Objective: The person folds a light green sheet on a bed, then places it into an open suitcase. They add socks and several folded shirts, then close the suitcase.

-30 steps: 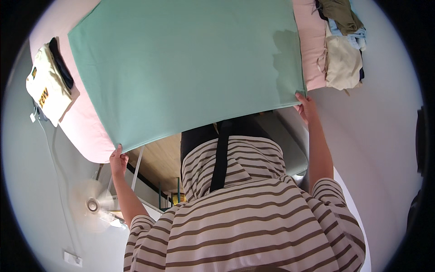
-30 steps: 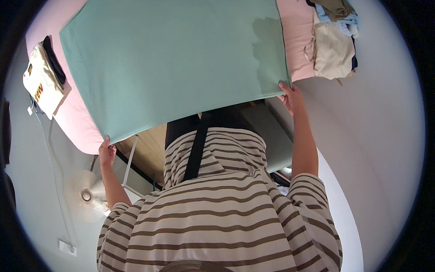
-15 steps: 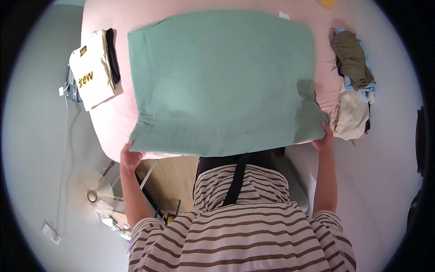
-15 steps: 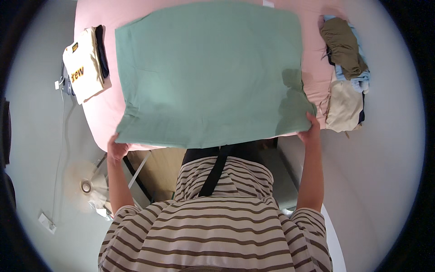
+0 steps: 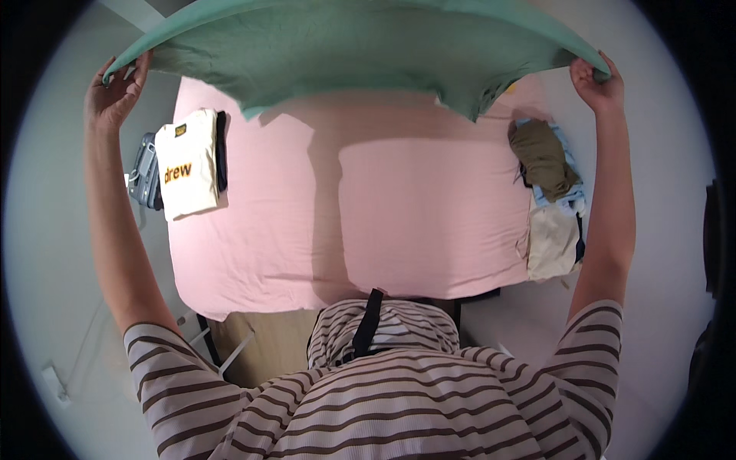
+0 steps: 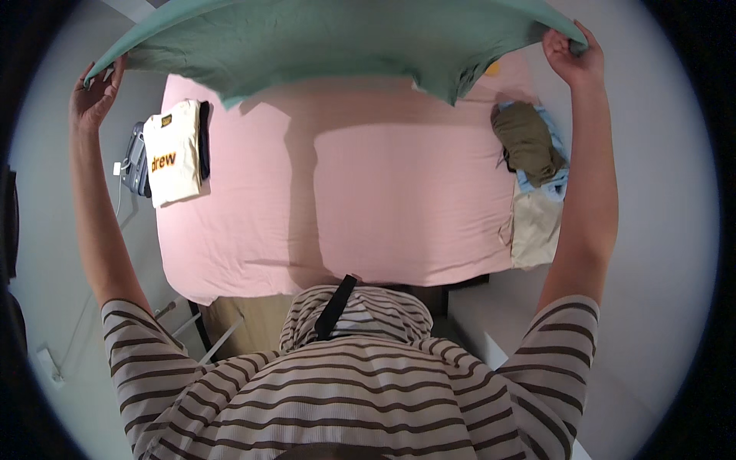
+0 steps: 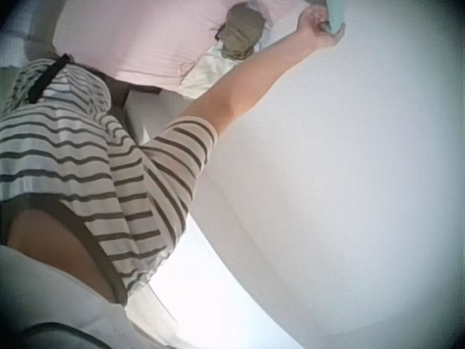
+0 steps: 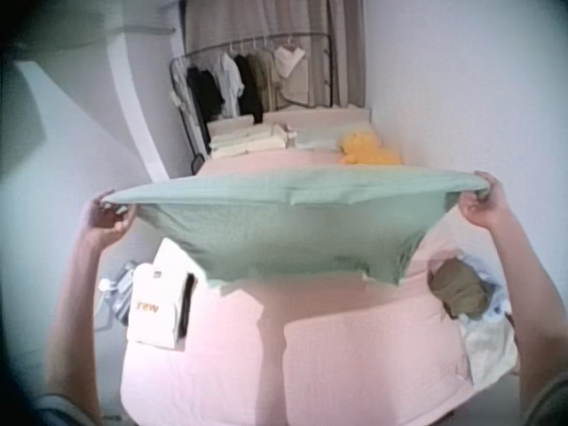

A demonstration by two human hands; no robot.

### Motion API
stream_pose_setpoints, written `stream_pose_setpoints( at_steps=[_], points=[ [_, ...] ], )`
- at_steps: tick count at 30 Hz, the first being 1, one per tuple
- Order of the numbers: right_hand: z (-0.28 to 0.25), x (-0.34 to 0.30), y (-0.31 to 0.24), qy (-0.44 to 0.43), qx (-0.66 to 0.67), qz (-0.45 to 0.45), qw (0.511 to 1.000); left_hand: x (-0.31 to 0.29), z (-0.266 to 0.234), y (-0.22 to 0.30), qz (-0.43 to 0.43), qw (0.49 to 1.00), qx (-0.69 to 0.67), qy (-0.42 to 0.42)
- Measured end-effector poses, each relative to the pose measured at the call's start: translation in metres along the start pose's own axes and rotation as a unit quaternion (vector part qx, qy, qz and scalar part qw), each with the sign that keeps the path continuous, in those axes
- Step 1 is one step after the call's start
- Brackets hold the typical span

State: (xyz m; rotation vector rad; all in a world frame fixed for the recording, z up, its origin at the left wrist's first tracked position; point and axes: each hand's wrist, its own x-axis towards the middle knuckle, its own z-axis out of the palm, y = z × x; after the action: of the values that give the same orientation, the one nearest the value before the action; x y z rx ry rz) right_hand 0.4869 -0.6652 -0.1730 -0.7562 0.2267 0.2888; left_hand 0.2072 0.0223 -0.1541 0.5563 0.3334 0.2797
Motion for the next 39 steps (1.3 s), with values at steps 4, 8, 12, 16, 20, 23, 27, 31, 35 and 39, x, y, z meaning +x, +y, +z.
stream_pose_setpoints(
  at_steps=[4, 8, 12, 16, 20, 23, 27, 31, 35, 39],
  points=[
    [-0.022, -0.011, -0.035, -0.041, 0.014, 0.022, 0.999, -0.024, 0.022, 0.008, 0.029, 0.994, 0.093, -0.043],
    [-0.090, -0.036, -0.003, -0.056, 0.014, 0.070, 0.996, -0.044, -0.028, -0.034, -0.010, 0.985, 0.170, -0.027],
    [-0.142, -0.061, 0.054, 0.158, -0.104, 0.055, 0.980, -0.074, -0.091, -0.108, -0.037, 0.949, 0.291, 0.117],
    [-0.274, -0.086, 0.114, 0.181, -0.213, 0.135, 0.951, -0.121, -0.194, -0.184, -0.097, 0.904, 0.367, 0.196],
    [-0.369, -0.152, 0.164, 0.240, -0.268, 0.240, 0.901, -0.192, -0.270, -0.244, -0.190, 0.881, 0.352, 0.254],
    [-0.408, -0.209, 0.188, 0.256, -0.224, 0.296, 0.893, -0.250, -0.308, -0.277, -0.248, 0.848, 0.344, 0.319],
    [-0.456, -0.260, 0.200, 0.280, -0.192, 0.322, 0.884, -0.287, -0.318, -0.300, -0.319, 0.798, 0.375, 0.349],
    [-0.452, -0.255, 0.216, 0.337, -0.446, 0.354, 0.750, -0.281, -0.333, -0.295, -0.237, 0.400, 0.873, 0.145],
    [-0.468, -0.241, 0.223, 0.287, -0.567, 0.358, 0.684, -0.189, -0.280, -0.306, 0.137, 0.356, 0.922, 0.071],
    [-0.473, -0.234, 0.239, 0.292, -0.619, 0.330, 0.650, -0.093, -0.220, -0.357, 0.184, 0.440, 0.870, -0.123]
  ],
)
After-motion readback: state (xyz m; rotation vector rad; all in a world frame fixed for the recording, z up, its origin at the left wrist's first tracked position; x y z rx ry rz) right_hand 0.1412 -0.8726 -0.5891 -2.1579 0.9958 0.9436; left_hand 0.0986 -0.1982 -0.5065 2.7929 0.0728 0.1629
